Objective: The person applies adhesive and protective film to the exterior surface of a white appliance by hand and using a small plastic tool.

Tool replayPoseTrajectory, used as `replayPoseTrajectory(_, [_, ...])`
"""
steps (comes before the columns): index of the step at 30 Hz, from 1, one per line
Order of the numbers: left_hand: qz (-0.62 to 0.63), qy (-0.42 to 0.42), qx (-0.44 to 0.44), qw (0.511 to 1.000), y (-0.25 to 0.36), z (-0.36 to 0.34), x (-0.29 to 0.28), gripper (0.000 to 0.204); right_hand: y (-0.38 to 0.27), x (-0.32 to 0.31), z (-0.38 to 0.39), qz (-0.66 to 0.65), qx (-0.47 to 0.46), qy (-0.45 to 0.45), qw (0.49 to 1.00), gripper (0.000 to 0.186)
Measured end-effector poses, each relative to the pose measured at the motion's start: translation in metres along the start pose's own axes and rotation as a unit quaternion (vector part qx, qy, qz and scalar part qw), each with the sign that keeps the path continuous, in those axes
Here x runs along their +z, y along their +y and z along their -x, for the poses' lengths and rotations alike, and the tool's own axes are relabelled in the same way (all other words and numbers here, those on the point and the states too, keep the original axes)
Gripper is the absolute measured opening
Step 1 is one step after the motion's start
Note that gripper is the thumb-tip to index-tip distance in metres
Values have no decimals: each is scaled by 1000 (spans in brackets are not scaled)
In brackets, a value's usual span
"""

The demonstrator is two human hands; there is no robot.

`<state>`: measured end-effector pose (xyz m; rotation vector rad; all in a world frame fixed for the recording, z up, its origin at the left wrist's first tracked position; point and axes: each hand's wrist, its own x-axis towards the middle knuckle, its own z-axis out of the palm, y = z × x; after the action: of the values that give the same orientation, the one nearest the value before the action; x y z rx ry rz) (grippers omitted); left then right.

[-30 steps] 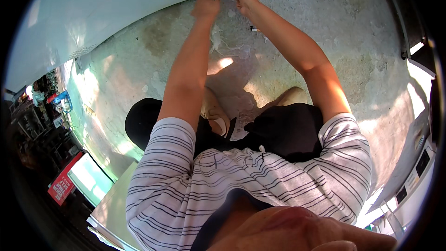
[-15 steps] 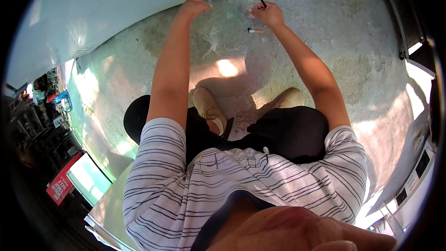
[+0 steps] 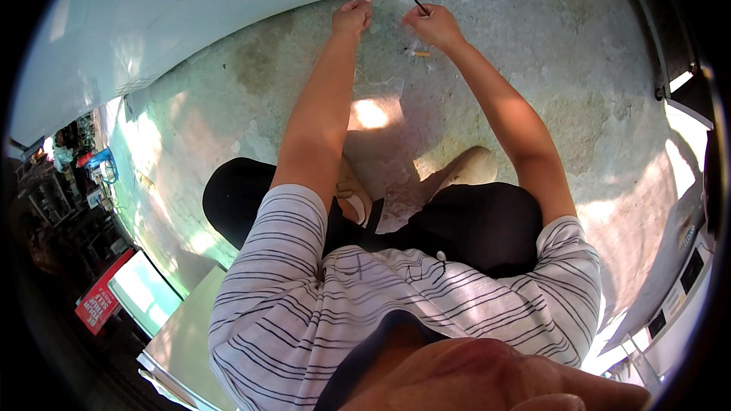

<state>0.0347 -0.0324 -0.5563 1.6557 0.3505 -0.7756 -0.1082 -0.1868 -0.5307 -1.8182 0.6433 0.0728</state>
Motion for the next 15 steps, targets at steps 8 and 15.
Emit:
replayPoseTrajectory(8, [149, 5, -5, 989, -10, -9, 23, 30, 15, -11, 8, -48, -52, 9, 997, 21])
replayPoseTrajectory(15, [64, 10, 49, 997, -13, -14, 16, 16, 19, -12, 15, -48, -25, -4, 999, 20])
